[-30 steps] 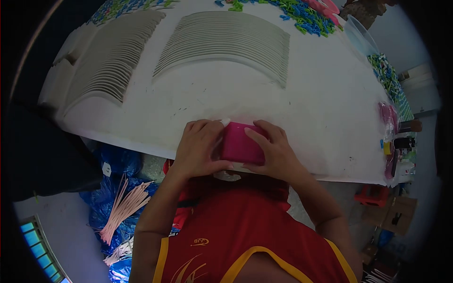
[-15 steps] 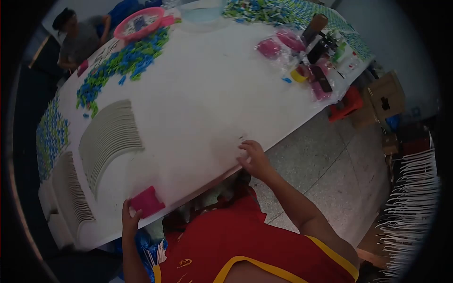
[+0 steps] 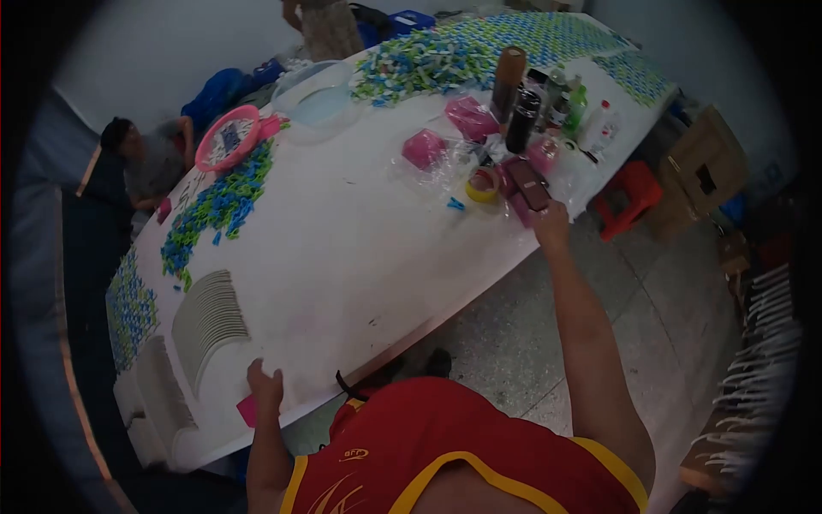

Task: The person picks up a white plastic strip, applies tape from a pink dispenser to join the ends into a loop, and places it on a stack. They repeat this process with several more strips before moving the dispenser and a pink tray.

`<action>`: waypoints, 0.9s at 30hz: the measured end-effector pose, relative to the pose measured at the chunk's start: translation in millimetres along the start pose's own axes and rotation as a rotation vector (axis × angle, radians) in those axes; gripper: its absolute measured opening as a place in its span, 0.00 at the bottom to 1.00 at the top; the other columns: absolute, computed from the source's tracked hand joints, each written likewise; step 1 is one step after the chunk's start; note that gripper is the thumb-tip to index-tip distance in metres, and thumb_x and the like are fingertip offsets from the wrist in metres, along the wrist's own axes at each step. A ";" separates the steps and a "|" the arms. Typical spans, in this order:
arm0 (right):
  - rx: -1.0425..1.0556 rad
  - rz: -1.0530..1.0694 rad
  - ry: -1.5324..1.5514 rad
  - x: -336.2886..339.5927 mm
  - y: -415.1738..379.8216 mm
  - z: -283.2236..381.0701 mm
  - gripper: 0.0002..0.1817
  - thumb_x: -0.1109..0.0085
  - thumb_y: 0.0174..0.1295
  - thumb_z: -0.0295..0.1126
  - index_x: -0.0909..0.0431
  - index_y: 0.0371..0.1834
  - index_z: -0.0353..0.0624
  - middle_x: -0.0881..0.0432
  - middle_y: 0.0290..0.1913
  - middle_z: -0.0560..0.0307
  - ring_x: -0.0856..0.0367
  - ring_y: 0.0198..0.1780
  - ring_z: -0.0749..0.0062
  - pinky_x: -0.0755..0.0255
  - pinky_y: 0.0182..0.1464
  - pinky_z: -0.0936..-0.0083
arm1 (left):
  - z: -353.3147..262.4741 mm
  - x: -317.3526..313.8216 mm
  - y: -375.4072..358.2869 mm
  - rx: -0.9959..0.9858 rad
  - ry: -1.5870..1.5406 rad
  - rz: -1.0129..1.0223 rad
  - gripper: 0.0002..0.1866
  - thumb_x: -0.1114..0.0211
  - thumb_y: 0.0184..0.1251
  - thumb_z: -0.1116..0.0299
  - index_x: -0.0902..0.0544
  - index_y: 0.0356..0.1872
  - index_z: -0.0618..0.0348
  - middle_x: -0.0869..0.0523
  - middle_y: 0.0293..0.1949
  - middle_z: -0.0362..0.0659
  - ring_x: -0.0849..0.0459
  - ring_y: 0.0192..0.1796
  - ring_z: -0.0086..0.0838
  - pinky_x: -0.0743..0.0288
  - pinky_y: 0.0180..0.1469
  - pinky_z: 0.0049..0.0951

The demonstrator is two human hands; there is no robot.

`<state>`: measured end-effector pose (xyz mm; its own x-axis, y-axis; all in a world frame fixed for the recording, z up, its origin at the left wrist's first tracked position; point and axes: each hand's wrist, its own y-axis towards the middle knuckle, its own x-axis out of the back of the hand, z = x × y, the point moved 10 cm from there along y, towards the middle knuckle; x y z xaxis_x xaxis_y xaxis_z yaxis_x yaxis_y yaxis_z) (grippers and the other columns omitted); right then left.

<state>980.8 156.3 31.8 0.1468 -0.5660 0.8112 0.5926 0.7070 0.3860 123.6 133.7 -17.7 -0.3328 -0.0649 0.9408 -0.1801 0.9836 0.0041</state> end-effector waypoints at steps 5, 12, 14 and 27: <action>-0.063 0.256 -0.215 -85.7 81.7 -40.6 0.41 0.25 0.51 0.60 0.24 0.57 0.37 0.18 0.54 0.38 0.18 0.56 0.36 0.23 0.58 0.45 | -78.8 -8.0 -49.3 -0.083 -0.141 0.160 0.23 0.26 0.59 0.65 0.17 0.54 0.64 0.15 0.54 0.56 0.18 0.61 0.50 0.25 0.64 0.45; 0.020 0.295 -0.258 -68.0 96.7 -0.9 0.41 0.21 0.46 0.53 0.22 0.57 0.35 0.18 0.55 0.34 0.19 0.57 0.34 0.24 0.59 0.46 | 20.2 -67.7 -113.7 0.284 -0.156 0.120 0.14 0.30 0.61 0.65 0.14 0.44 0.63 0.13 0.42 0.56 0.13 0.50 0.49 0.19 0.52 0.45; 0.061 0.320 -0.250 -72.8 102.4 0.7 0.40 0.21 0.46 0.52 0.22 0.57 0.34 0.18 0.55 0.34 0.19 0.57 0.34 0.24 0.59 0.46 | 27.9 -55.5 -115.2 0.360 -0.132 -0.024 0.11 0.31 0.61 0.66 0.14 0.39 0.64 0.12 0.37 0.56 0.12 0.45 0.50 0.19 0.48 0.46; 0.178 0.160 -0.255 -68.3 85.4 20.7 0.47 0.23 0.52 0.53 0.31 0.73 0.44 0.23 0.65 0.41 0.25 0.65 0.37 0.30 0.67 0.44 | -116.5 -163.4 -382.1 0.814 -0.289 0.052 0.23 0.28 0.60 0.53 0.13 0.50 0.58 0.12 0.45 0.58 0.12 0.50 0.53 0.18 0.51 0.48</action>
<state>1004.9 264.1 18.4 0.0107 -0.3338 0.9426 0.4275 0.8537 0.2975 354.6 -212.0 -133.5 -0.5614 -0.1716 0.8095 -0.7280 0.5674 -0.3847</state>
